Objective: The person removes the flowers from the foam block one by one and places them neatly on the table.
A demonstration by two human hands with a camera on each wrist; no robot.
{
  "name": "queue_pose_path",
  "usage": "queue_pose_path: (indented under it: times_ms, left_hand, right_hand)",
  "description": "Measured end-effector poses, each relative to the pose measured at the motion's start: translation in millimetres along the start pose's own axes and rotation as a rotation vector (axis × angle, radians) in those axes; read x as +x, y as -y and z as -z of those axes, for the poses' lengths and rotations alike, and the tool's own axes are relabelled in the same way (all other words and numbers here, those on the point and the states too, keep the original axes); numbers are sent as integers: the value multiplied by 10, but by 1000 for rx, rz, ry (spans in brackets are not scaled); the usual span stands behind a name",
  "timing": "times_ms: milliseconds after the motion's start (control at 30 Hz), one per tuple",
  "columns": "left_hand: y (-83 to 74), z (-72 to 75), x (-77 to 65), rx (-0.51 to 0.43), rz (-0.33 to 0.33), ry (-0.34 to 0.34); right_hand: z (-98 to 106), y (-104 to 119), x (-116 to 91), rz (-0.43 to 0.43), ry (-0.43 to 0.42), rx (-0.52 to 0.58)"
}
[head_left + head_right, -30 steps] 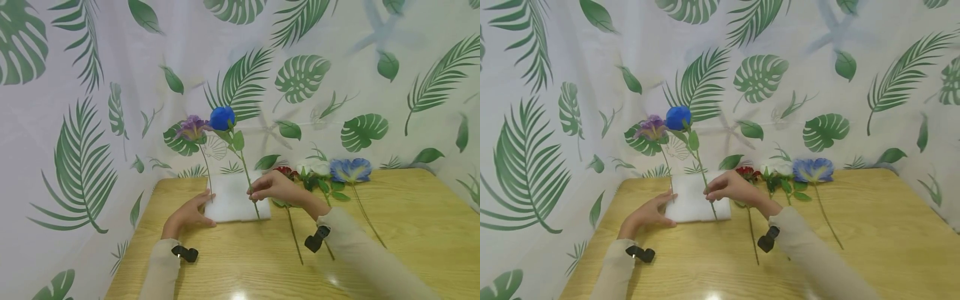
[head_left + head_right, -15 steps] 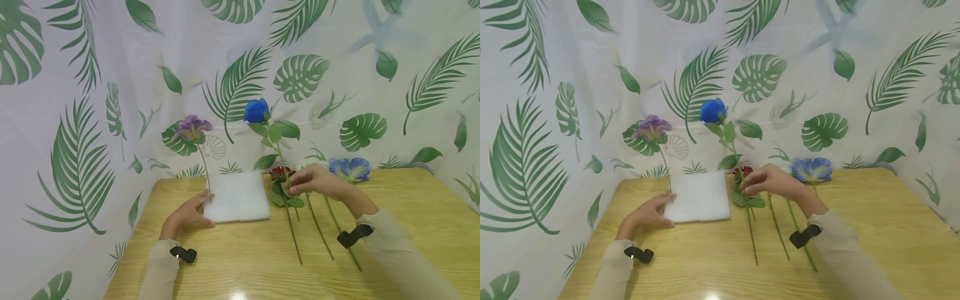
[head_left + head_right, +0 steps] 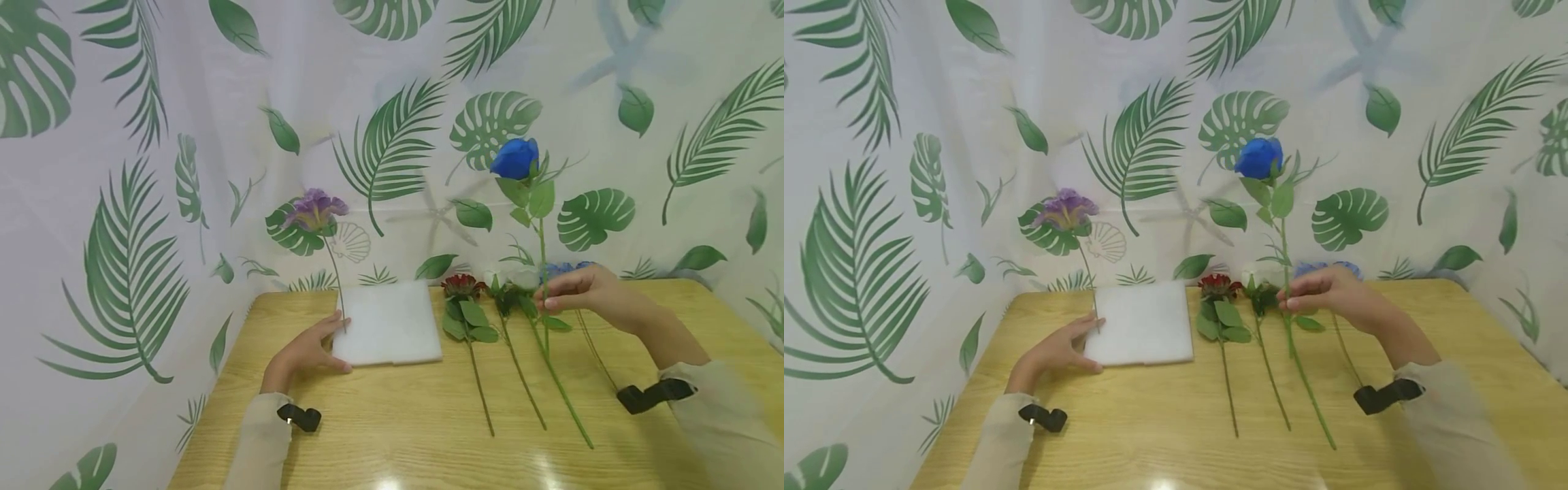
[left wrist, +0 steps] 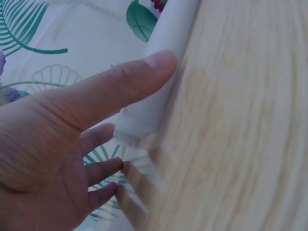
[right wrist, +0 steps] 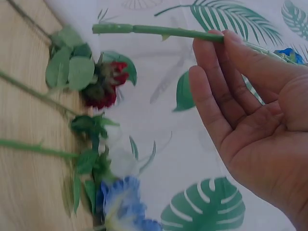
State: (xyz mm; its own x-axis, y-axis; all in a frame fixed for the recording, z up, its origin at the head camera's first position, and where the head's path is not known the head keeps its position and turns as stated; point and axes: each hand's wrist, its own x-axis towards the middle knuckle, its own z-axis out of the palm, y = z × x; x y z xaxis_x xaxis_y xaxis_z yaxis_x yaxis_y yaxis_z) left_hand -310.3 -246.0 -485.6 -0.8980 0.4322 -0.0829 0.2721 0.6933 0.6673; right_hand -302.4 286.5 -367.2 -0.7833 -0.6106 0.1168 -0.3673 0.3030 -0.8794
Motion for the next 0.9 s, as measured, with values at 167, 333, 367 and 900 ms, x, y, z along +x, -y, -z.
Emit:
queue_pose_path:
  times_ms: [167, 333, 367, 900]
  left_hand:
    - [-16, 0, -4, -16, 6, -7]
    - [-12, -2, -3, -15, 1, -6]
    - [-13, -4, -4, -16, 0, -6]
    - [-6, -16, -7, -60, 20, 1]
  right_hand:
    - [161, -93, -243, -52, -35, -69]
    - [308, -227, -467, -130, -76, -133]
    - [334, -249, -507, -156, -87, -150]
    - [757, -761, -993, -347, -105, -145]
